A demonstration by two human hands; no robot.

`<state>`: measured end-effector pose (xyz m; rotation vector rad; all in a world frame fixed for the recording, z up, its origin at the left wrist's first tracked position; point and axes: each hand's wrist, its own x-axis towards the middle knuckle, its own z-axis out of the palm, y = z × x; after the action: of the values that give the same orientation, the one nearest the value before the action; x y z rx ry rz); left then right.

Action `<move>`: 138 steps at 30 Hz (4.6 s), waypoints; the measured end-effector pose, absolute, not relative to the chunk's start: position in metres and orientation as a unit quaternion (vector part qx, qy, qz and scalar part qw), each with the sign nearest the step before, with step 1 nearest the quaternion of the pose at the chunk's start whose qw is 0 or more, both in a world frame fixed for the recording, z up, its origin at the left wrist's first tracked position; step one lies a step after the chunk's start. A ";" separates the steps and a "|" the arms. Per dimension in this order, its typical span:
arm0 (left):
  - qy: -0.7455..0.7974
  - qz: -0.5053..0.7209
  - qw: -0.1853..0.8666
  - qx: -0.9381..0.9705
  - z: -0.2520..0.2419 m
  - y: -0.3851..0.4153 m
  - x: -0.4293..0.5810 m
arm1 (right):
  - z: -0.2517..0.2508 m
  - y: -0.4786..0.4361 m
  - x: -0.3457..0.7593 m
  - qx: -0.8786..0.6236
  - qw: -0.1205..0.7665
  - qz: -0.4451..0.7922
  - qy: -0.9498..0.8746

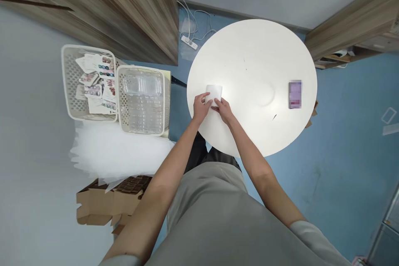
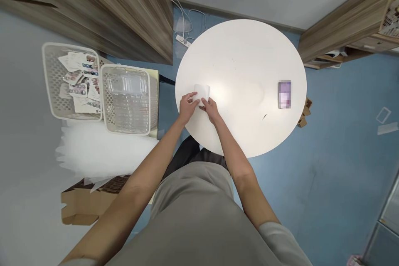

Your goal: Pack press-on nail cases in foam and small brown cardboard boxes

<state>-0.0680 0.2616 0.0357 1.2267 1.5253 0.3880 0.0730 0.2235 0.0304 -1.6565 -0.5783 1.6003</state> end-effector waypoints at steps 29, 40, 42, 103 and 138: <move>0.663 0.242 0.385 0.595 0.040 0.209 -0.122 | 0.036 0.214 0.073 -0.752 0.256 0.409 -0.450; 0.805 0.304 0.326 0.392 0.113 -0.053 -0.182 | 0.069 0.090 0.039 -0.637 0.252 0.538 -0.492; 0.821 0.325 0.295 0.366 0.119 -0.071 -0.193 | 0.078 0.077 0.030 -0.620 0.243 0.550 -0.504; 0.870 0.364 -0.093 0.321 0.251 -0.147 -0.387 | 0.151 -0.062 -0.051 -0.514 0.219 0.581 -0.593; 0.332 -0.025 0.394 0.856 0.002 0.045 0.060 | 0.049 -0.022 0.251 -0.790 0.329 0.391 -0.340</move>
<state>0.0604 0.0446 0.0023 2.1724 0.8431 -0.0624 0.2512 -0.0215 0.0488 -2.0669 -0.8891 1.0226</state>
